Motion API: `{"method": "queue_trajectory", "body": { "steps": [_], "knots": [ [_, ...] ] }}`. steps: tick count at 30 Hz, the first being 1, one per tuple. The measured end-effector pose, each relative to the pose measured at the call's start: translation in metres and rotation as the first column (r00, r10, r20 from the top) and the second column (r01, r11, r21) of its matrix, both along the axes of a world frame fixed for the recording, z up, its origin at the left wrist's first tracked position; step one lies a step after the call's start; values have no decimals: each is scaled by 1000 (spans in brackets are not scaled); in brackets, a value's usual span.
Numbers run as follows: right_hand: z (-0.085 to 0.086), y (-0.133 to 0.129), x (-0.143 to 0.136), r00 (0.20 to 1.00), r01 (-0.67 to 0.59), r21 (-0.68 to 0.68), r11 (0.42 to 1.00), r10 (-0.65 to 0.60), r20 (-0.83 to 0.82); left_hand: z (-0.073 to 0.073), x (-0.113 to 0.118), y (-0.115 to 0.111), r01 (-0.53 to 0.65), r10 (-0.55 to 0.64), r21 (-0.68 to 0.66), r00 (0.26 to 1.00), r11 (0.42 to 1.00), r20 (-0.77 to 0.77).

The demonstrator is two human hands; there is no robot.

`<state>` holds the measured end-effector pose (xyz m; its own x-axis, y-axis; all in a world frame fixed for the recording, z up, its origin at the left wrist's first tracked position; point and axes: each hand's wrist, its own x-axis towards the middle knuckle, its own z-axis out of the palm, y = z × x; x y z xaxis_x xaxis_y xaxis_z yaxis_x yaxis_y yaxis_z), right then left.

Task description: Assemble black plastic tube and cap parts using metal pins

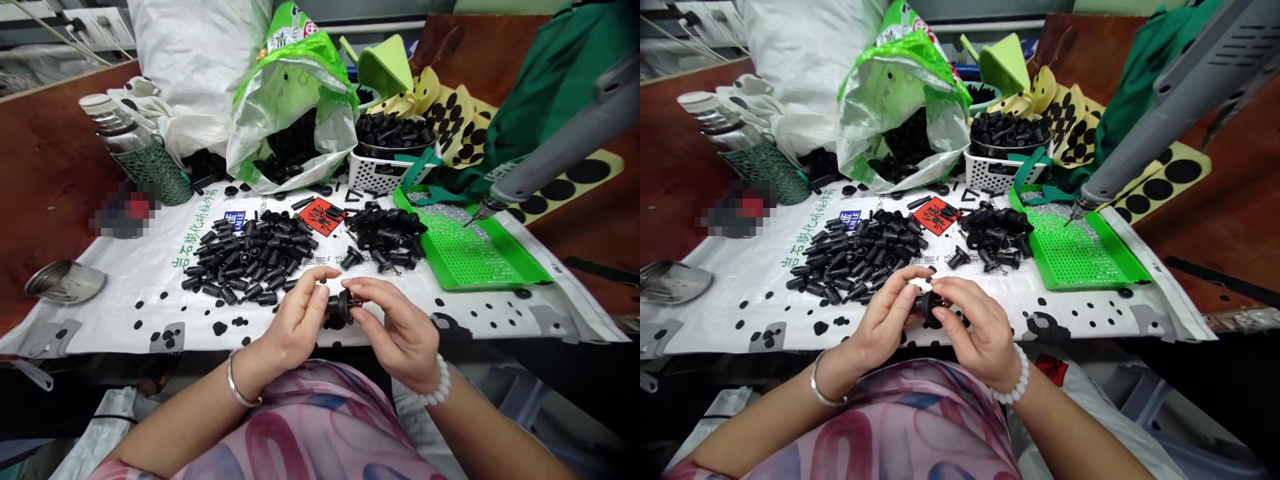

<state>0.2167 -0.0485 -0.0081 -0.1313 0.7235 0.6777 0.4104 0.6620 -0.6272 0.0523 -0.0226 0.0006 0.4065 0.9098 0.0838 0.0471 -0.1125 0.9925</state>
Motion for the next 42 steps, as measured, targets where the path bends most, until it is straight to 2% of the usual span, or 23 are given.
{"method": "queue_trajectory", "body": {
  "steps": [6, 10, 14, 16, 19, 21, 23, 24, 26, 28, 29, 30, 31, 32, 33, 34, 35, 37, 38, 40, 42],
  "knots": [
    [10, 0, 3, 946, -70, 61, 996, 47, 321, -4, -6, -1, -40, 40, -7, 999, 999, 16],
    [18, 0, 2, 916, -85, 72, 994, 50, 398, -4, -8, -2, -42, 39, 66, 998, 997, 39],
    [15, 0, -3, 893, -94, 149, 984, 17, 450, -6, -9, -3, -29, 29, -2, 995, 1000, 96],
    [12, 1, -6, 886, -98, 175, 980, 5, 464, -7, -10, -3, -26, 26, 4, 996, 1000, 86],
    [10, 3, -10, 903, -97, 126, 987, 34, 428, -8, -14, -2, -40, 39, 139, 999, 989, 7],
    [11, 4, -13, 936, -98, 13, 995, 88, 342, -7, -18, 0, -22, 38, 271, 998, 962, -57],
    [14, 2, -17, 963, -114, -158, 981, 148, 223, -5, -21, 2, 11, 36, 430, 994, 903, -102],
    [15, 1, -19, 973, -131, -257, 958, 174, 153, -4, -22, 4, 17, 51, 516, 992, 857, -117],
    [17, -1, -23, 981, -169, -462, 871, 194, 7, -4, -24, 6, 15, 110, 673, 984, 739, -142],
    [18, -2, -26, 979, -200, -641, 741, 168, -112, -6, -24, 8, 31, 170, 777, 969, 629, -177],
    [18, -2, -26, 979, -205, -709, 674, 149, -141, -7, -24, 9, 43, 184, 799, 965, 599, -189],
    [19, -1, -26, 980, -198, -761, 618, 138, -142, -8, -23, 9, 47, 178, 798, 965, 601, -191],
    [21, 0, -25, 982, -184, -795, 579, 147, -121, -9, -23, 9, 42, 155, 769, 971, 638, -182],
    [22, 1, -24, 982, -163, -806, 568, 170, -78, -9, -22, 8, 29, 124, 712, 979, 701, -162],
    [25, 3, -21, 981, -132, -789, 600, 194, -16, -9, -22, 8, 11, 92, 630, 987, 776, -131],
    [28, 4, -18, 977, -95, -734, 673, 204, 61, -9, -22, 7, -6, 67, 529, 993, 849, -95],
    [31, 6, -15, 971, -58, -637, 768, 192, 143, -8, -21, 7, -21, 50, 421, 997, 907, -58],
    [36, 8, -11, 951, -16, -365, 931, 126, 281, -6, -22, 6, -49, 49, 235, 999, 971, 6],
    [38, 9, -10, 937, -16, -232, 972, 96, 337, -5, -22, 6, -61, 57, 172, 998, 983, 29],
    [39, 9, -12, 907, -53, -78, 996, 81, 414, -4, -23, 5, -68, 64, 129, 997, 989, 38],
    [37, 8, -19, 913, -77, -107, 991, 113, 391, -3, -25, 6, -60, 64, 209, 998, 976, -12]
  ]
}}
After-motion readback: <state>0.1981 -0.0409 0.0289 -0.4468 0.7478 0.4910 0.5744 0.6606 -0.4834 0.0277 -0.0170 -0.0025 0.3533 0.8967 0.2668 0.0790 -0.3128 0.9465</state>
